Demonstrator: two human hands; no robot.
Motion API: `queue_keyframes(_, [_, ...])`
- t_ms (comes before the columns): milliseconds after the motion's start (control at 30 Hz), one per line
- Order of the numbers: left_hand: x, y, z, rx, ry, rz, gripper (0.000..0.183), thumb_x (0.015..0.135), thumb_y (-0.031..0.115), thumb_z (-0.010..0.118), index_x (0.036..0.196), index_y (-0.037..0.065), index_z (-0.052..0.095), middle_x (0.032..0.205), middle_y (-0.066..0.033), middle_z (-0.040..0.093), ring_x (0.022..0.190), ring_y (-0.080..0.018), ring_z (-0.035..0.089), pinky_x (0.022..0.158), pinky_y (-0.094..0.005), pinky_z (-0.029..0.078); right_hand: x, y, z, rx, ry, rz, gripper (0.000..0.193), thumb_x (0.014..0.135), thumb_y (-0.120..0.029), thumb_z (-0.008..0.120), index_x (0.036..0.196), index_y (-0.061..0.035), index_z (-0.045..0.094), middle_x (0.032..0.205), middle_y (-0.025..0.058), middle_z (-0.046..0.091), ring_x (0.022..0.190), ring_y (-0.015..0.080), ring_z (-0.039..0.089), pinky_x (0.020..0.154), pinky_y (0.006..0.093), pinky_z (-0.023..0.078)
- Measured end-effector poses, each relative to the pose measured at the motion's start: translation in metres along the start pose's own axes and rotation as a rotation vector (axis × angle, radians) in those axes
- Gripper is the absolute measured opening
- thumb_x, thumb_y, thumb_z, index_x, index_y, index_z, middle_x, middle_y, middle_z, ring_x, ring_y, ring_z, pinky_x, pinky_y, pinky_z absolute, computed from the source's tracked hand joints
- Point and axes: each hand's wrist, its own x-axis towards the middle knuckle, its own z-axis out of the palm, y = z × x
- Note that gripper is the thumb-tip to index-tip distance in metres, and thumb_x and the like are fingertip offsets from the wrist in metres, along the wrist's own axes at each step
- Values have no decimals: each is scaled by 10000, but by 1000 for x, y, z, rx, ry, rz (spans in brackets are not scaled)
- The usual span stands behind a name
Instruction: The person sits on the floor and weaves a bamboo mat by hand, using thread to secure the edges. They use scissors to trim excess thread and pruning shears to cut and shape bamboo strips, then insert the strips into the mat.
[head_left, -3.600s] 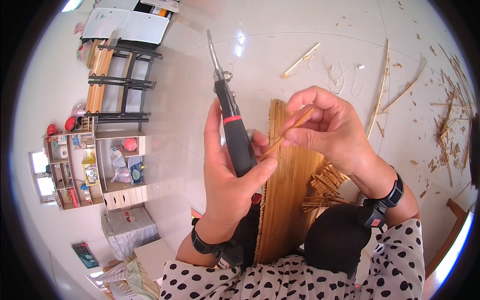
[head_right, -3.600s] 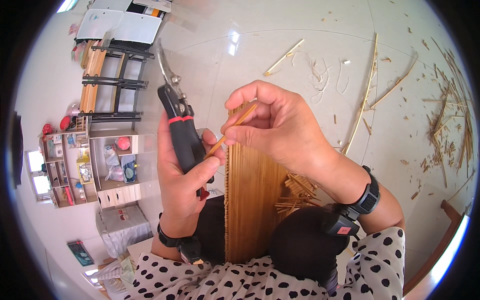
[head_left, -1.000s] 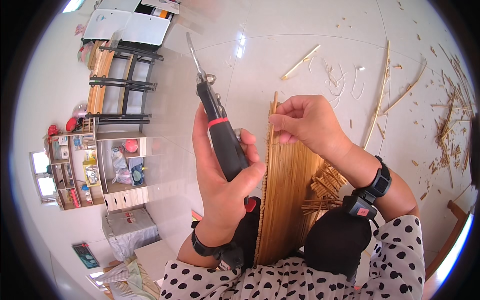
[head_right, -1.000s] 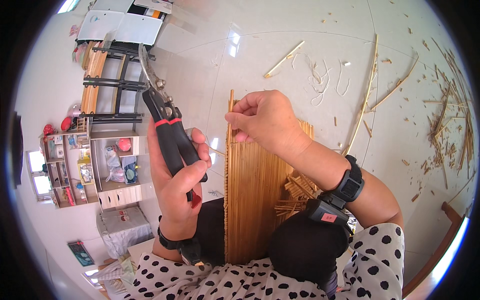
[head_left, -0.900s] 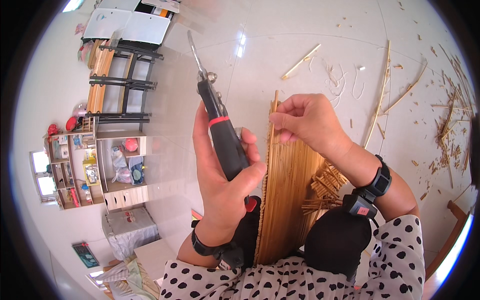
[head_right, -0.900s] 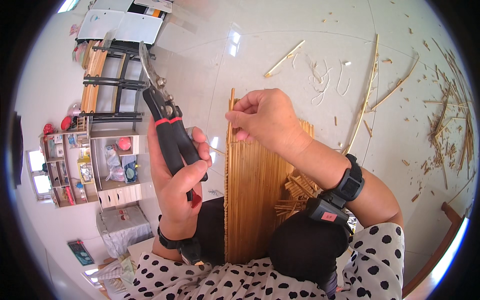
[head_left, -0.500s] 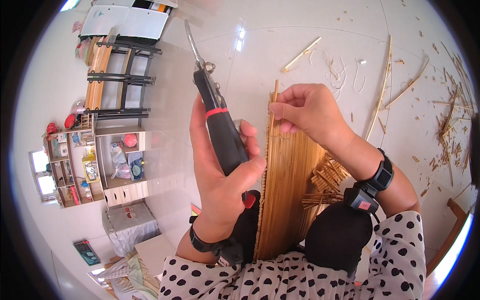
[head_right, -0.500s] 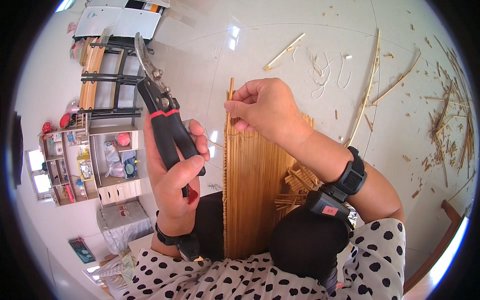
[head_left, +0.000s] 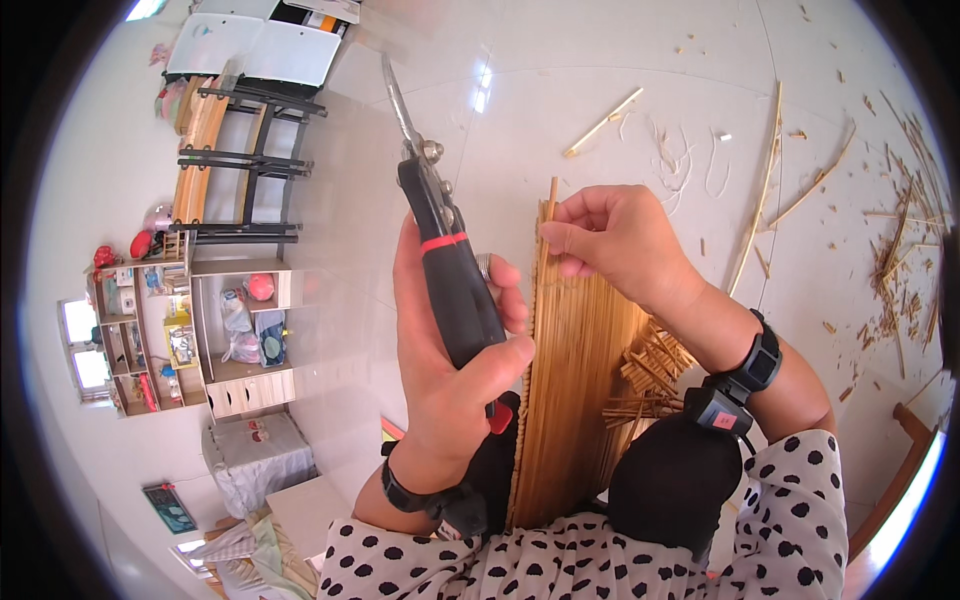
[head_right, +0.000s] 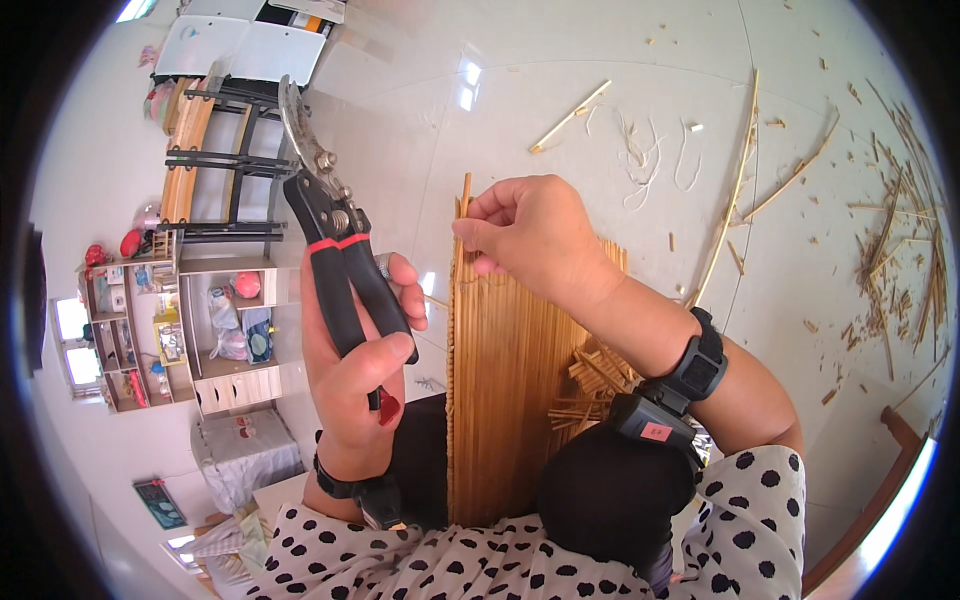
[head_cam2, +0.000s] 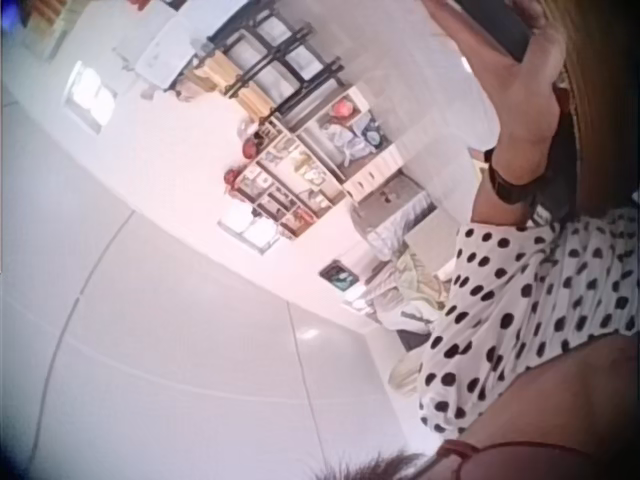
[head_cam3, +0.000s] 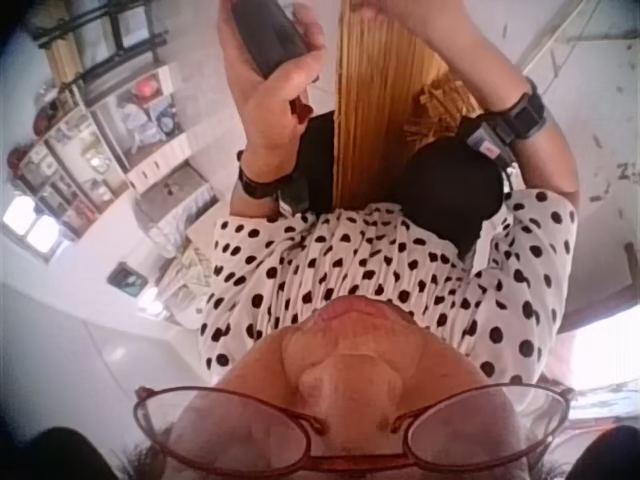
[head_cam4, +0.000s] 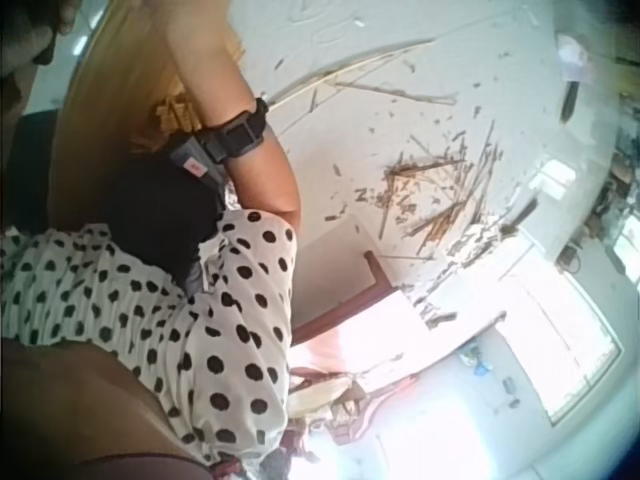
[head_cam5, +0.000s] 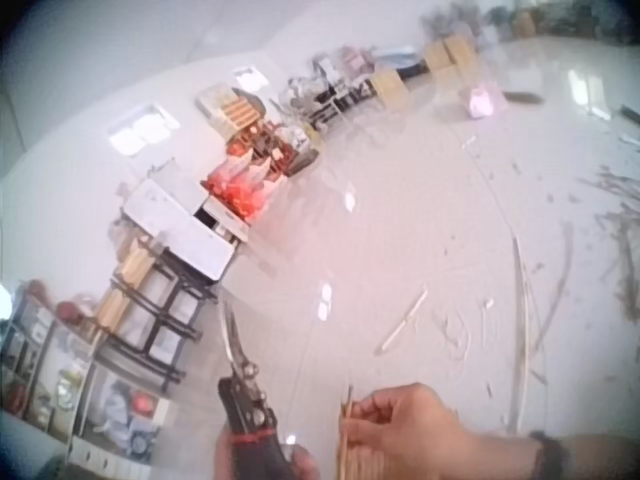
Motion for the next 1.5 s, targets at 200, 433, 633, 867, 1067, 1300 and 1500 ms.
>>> queue_keyframes(200, [0, -1, -2, -19, -22, 13, 977, 668, -49, 596, 1512, 108, 129, 1050, -94, 523, 844, -138, 516, 749, -292, 477, 1, 0, 1, -24, 22, -9, 173, 858, -119, 693, 854, 47, 645, 705, 61, 655, 581, 94, 637, 503, 210, 484])
queue_keyframes(433, [0, 2, 0, -16, -30, -4, 981, 659, -49, 587, 1512, 105, 129, 1042, -88, 519, 832, -138, 508, 755, -291, 463, 1, -6, 2, -63, 28, 3, 162, 860, -120, 687, 864, 36, 642, 717, 55, 651, 591, 92, 629, 514, 209, 478])
queue_keyframes(633, [5, 2, -6, 66, -147, -16, 1003, 609, -28, 598, 1506, 89, 164, 1056, -71, 497, 919, -156, 489, 861, -307, 414, -8, -13, -8, -9, -42, -131, 102, 905, -90, 595, 947, 2, 606, 750, 1, 589, 631, 54, 537, 567, 199, 433])
queue_keyframes(867, [-4, 5, 5, 211, -247, -108, 1028, 553, 109, 630, 1484, -5, 209, 1263, -135, 499, 1175, -234, 492, 1052, -372, 349, -32, -27, -44, 103, 8, -302, 168, 937, -118, 472, 953, -26, 612, 647, -71, 408, 567, 23, 323, 509, 194, 257])
queue_keyframes(1067, [-5, -1, -2, 234, -377, -82, 995, 566, 68, 595, 1476, -5, 200, 1305, -134, 474, 1227, -235, 463, 1094, -374, 296, -46, -32, -57, 259, -14, -283, 238, 987, -230, 502, 937, -42, 639, 609, -90, 359, 549, 24, 288, 495, 202, 239])
queue_keyframes(1300, [-2, 1, -1, 310, -540, -91, 942, 572, 22, 567, 1448, -25, 224, 1301, -132, 458, 1264, -227, 429, 1119, -382, 251, -51, -33, -63, 225, 14, -339, 271, 989, -252, 512, 912, -41, 662, 584, -97, 354, 526, 22, 274, 478, 205, 224])
queue_keyframes(1500, [-3, -1, -1, 309, -537, -75, 923, 573, 22, 565, 1437, -27, 241, 1253, -125, 469, 1193, -222, 448, 1095, -375, 261, -56, -35, -66, 165, -14, -335, 245, 968, -227, 543, 894, -42, 686, 604, -86, 453, 520, 15, 307, 467, 191, 247])
